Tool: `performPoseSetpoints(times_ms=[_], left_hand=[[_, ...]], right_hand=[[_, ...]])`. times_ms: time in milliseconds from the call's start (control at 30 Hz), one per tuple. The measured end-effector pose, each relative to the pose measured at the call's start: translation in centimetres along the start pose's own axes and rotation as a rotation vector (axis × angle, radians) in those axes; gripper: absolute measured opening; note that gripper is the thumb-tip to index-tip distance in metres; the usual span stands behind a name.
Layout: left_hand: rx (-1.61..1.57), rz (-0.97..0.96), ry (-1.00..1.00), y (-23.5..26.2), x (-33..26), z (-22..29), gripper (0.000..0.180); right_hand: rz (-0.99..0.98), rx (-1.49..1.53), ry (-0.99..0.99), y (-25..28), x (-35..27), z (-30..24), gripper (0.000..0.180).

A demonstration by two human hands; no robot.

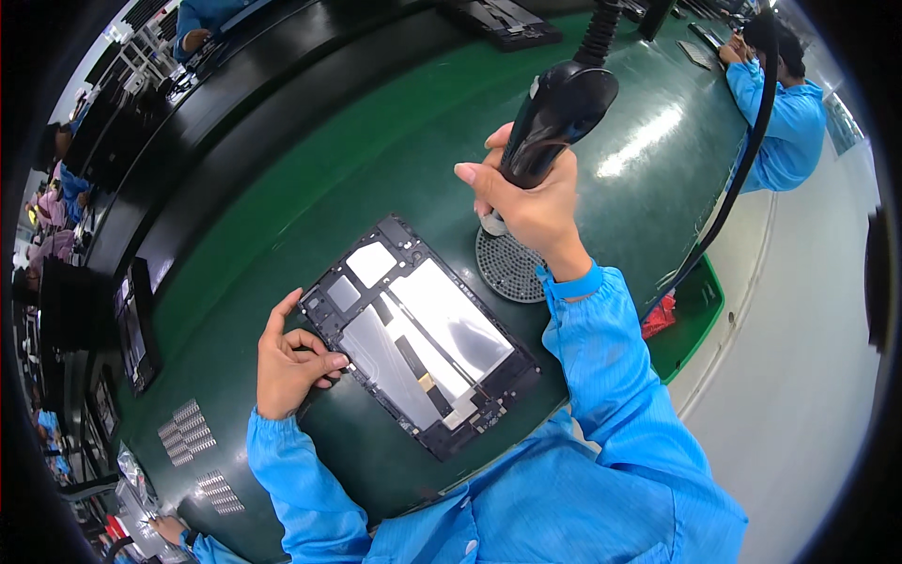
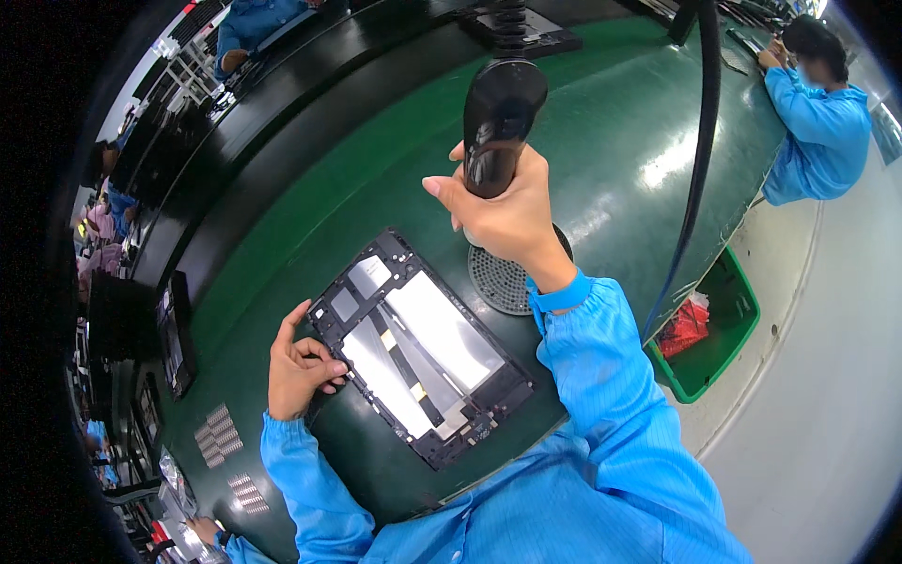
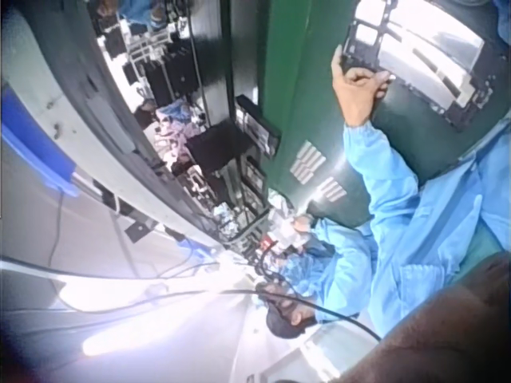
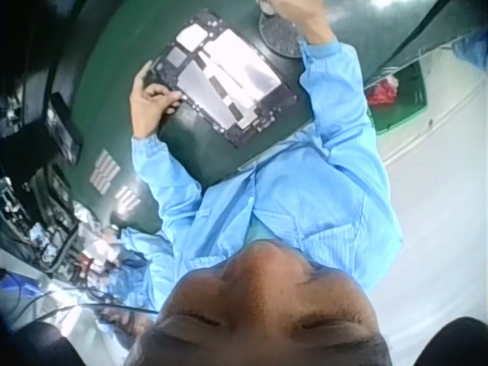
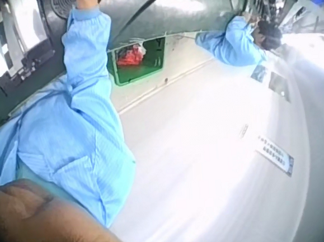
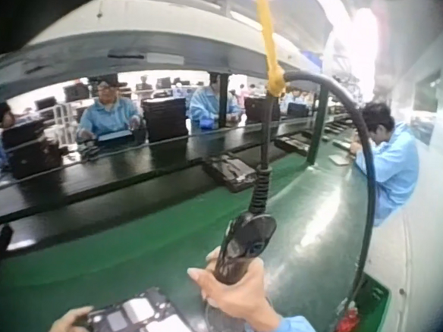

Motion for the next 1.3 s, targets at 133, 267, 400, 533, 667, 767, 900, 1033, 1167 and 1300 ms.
performPoseSetpoints(times_ms=[133,267,400,533,667,767,900,1033,1167,1300], left_hand=[[0.02,0.0,-0.004,-0.1,0.0,0.1,0.093],[0.021,0.009,-0.007,-0.2,0.0,0.2,0.093],[0.04,0.019,-0.008,-0.1,-0.1,-0.1,0.093],[0.035,0.011,-0.021,0.1,-0.2,-0.3,0.093],[0.043,-0.02,-0.049,0.6,-0.1,-0.5,0.094],[0.064,-0.01,-0.046,0.7,-0.2,-0.5,0.093],[0.058,-0.055,-0.055,0.6,-0.1,-0.5,0.092],[0.065,-0.008,-0.035,0.9,-0.6,-0.7,0.093],[0.056,-0.009,-0.057,0.5,-0.3,-0.6,0.093],[0.052,0.001,-0.062,0.6,-0.3,-0.8,0.093]], right_hand=[[-0.012,-0.007,0.01,0.2,-0.1,0.5,0.028],[-0.011,-0.012,0.006,0.0,-0.2,0.3,0.028],[0.022,-0.021,0.025,-0.2,-0.1,-0.2,0.029],[0.046,0.017,0.104,-1.3,-0.3,-2.1,0.03],[-0.024,0.068,0.219,-4.3,-0.7,-4.1,0.033],[-0.104,0.144,0.219,-6.7,-1.1,-4.4,0.034],[-0.201,0.089,0.226,-8.7,-1.2,-3.9,0.035],[-0.098,0.047,0.173,-6.8,-0.5,-3.9,0.033],[-0.006,-0.027,0.141,-2.6,-0.2,-2.4,0.031],[0.024,-0.064,0.097,-2.1,-0.1,-0.7,0.027]])
Point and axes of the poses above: each hand's wrist, its own x-axis towards the middle knuckle, its own y-axis out of the back of the hand, z = x × y, the point moved 1 cm from there along x, towards the middle knuckle, and after that the axes turned 14 degrees about -z, right-handed, at the moved point
